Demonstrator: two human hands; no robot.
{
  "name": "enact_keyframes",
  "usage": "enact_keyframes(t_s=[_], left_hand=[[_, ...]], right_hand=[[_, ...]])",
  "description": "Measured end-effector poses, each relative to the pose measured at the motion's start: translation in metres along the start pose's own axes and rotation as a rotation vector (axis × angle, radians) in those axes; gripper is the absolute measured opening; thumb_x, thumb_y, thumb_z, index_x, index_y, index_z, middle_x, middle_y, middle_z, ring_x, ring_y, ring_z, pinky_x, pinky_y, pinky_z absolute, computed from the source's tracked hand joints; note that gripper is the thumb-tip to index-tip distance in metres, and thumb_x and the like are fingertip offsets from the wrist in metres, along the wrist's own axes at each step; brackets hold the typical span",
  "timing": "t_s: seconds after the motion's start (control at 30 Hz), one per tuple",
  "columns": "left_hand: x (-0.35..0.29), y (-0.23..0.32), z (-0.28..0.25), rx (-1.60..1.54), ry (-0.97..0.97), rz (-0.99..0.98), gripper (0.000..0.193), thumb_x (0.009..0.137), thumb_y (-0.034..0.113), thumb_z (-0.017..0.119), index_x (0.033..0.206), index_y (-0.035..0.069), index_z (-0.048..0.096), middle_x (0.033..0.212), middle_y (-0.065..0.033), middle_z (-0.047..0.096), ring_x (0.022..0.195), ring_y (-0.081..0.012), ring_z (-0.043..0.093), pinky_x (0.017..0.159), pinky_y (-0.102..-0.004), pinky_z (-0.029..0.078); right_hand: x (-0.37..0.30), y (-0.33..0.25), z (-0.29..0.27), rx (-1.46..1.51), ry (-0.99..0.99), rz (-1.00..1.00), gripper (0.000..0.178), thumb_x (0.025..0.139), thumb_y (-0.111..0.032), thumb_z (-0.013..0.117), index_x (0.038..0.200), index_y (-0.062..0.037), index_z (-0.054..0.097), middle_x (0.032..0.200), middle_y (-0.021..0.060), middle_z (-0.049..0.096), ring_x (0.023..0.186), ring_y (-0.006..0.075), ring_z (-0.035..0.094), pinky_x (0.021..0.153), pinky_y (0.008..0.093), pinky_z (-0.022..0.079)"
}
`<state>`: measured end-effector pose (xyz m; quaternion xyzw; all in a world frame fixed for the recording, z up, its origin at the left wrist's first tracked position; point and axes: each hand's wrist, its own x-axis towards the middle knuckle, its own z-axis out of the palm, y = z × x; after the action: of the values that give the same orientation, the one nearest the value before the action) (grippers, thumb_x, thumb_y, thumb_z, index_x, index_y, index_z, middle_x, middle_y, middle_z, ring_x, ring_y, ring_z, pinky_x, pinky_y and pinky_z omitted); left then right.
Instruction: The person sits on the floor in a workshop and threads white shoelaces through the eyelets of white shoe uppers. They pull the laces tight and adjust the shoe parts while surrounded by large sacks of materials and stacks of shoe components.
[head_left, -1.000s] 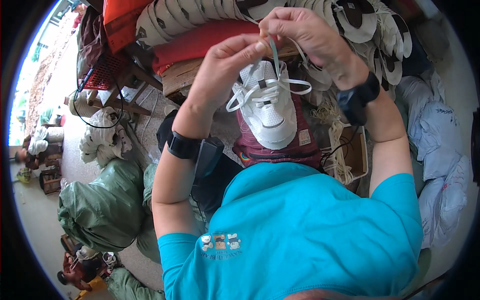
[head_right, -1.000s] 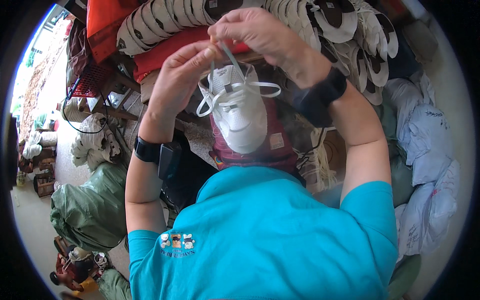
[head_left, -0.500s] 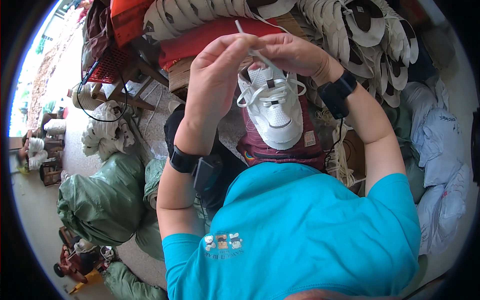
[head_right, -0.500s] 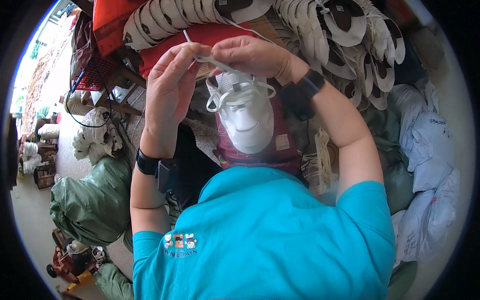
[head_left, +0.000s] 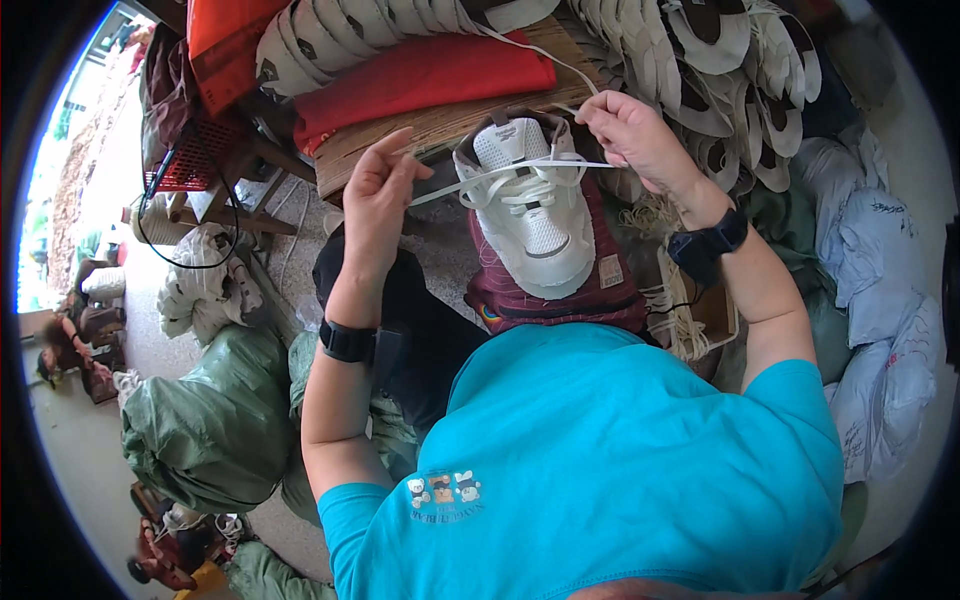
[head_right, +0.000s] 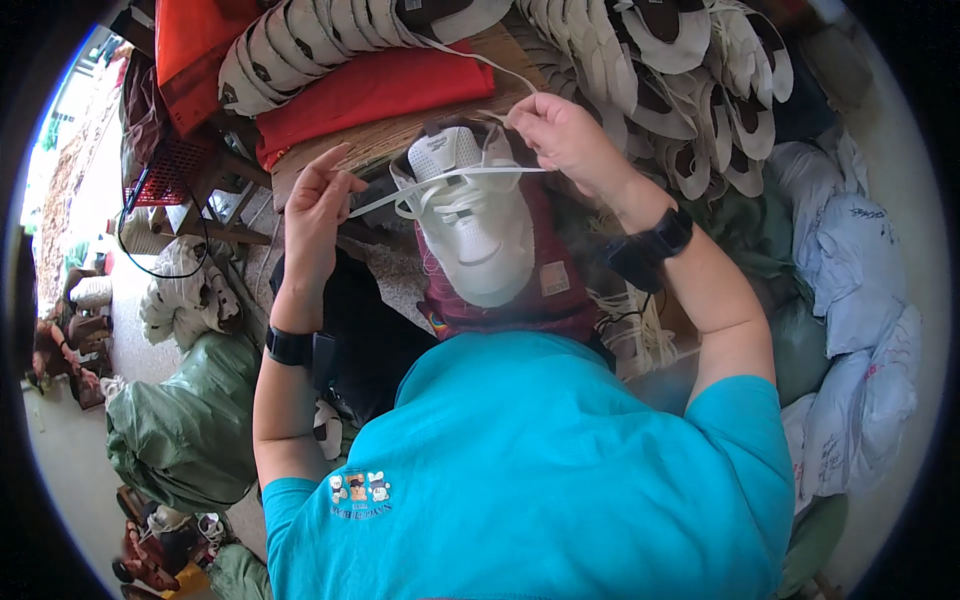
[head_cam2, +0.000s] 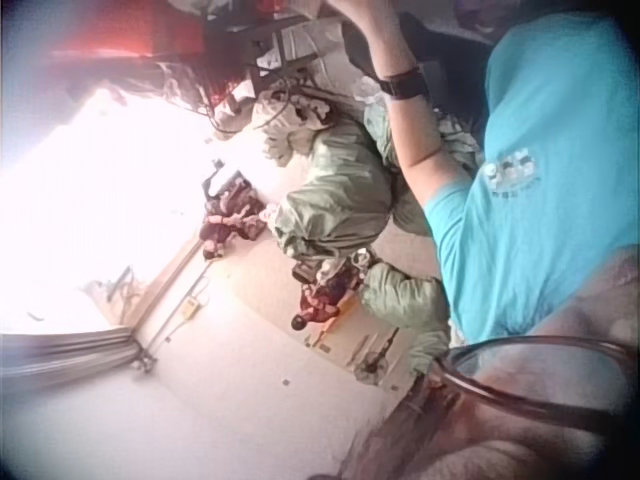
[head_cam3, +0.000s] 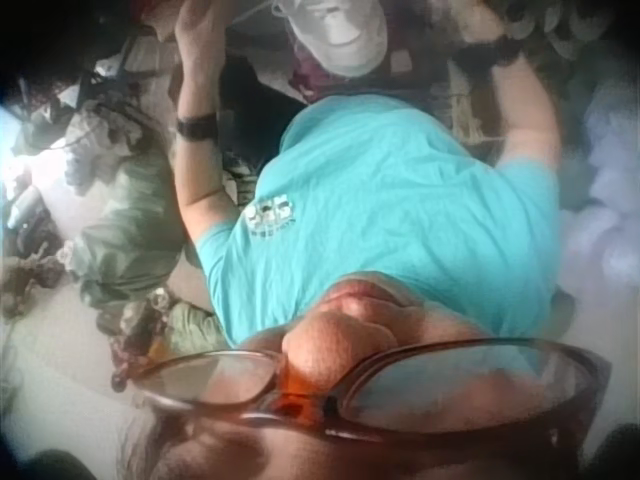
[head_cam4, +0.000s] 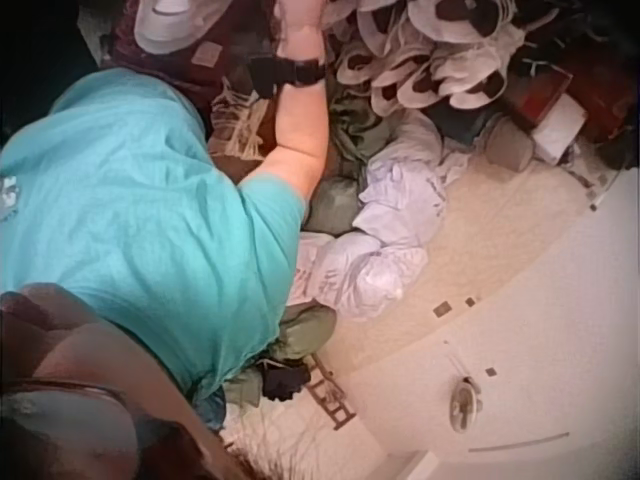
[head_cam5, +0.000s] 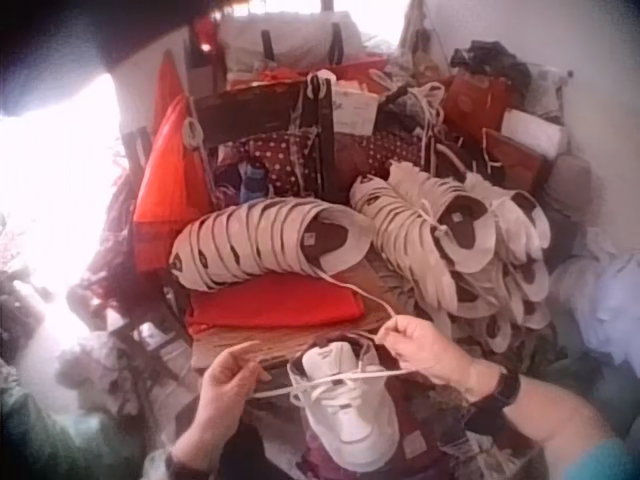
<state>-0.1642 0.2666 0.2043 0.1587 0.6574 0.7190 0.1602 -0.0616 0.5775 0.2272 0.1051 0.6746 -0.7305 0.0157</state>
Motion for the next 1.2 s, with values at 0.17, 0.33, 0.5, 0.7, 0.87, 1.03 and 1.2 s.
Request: enact_keyframes(t_s=[0.17,0.33,0.5,0.7,0.87,1.03,1.2], left_hand=[[-0.003,-0.014,0.019,0.069,-0.131,0.058,0.033,0.095,0.001,0.056,0.129,-0.002,0.053,0.082,0.0009,0.059,0.082,-0.0081,0.061,0.079,-0.0211,0.046],[-0.007,-0.012,0.032,0.006,-0.163,-0.048,0.038,0.094,0.0,0.057,0.132,-0.002,0.049,0.081,0.0012,0.058,0.078,-0.0068,0.059,0.076,-0.0209,0.046],[-0.003,-0.006,0.031,-0.026,-0.202,-0.155,0.04,0.093,0.0,0.058,0.132,-0.002,0.049,0.079,0.0017,0.058,0.073,-0.0052,0.056,0.071,-0.0199,0.045],[0.004,-0.016,0.037,0.331,-0.143,0.048,0.036,0.093,0.003,0.06,0.128,0.001,0.053,0.076,0.0016,0.058,0.069,-0.0065,0.054,0.065,-0.0209,0.044],[0.011,0.0,0.024,0.7,-0.28,0.174,0.023,0.091,0.005,0.063,0.114,0.006,0.063,0.074,-0.0005,0.058,0.068,-0.0096,0.055,0.064,-0.024,0.045],[0.029,0.022,0.011,1.145,-0.414,0.65,0.022,0.086,0.022,0.068,0.106,0.012,0.067,0.083,-0.0074,0.06,0.086,-0.0223,0.059,0.075,-0.0355,0.047],[0.052,0.028,0.012,1.019,-0.561,0.395,0.019,0.087,0.024,0.067,0.092,0.006,0.068,0.084,-0.0104,0.063,0.093,-0.0273,0.06,0.08,-0.0392,0.046]], right_hand=[[-0.009,0.0,-0.004,-0.245,-0.04,-0.058,0.013,0.101,-0.018,0.058,0.105,-0.0064,0.062,0.088,-0.0073,0.056,0.066,-0.001,0.043,0.055,0.0162,0.036],[-0.008,0.014,-0.007,-0.428,-0.006,-0.208,0.011,0.099,-0.014,0.06,0.105,-0.0046,0.062,0.089,-0.0054,0.059,0.071,0.0004,0.05,0.06,0.0167,0.039],[-0.012,0.003,0.005,-0.259,0.014,-0.104,0.011,0.097,-0.011,0.061,0.104,-0.0025,0.061,0.085,0.0,0.063,0.074,0.0047,0.057,0.065,0.0212,0.048],[-0.006,0.012,0.015,-0.293,-0.016,-0.11,0.011,0.099,-0.01,0.057,0.109,-0.0049,0.057,0.086,-0.0019,0.061,0.073,0.0017,0.055,0.061,0.0185,0.046],[-0.004,0.013,0.021,-0.676,0.086,-0.38,0.012,0.095,-0.008,0.057,0.106,-0.0035,0.055,0.084,0.0074,0.065,0.075,0.0178,0.064,0.066,0.0311,0.051],[-0.003,0.001,0.031,-1.01,0.081,-0.578,0.014,0.093,-0.006,0.057,0.106,-0.0035,0.055,0.083,0.0157,0.065,0.076,0.0332,0.066,0.069,0.0363,0.052],[0.013,-0.014,0.025,-0.808,-0.129,-0.294,0.018,0.093,-0.008,0.061,0.109,-0.0015,0.06,0.08,0.005,0.065,0.071,0.0153,0.064,0.065,0.0282,0.05]])
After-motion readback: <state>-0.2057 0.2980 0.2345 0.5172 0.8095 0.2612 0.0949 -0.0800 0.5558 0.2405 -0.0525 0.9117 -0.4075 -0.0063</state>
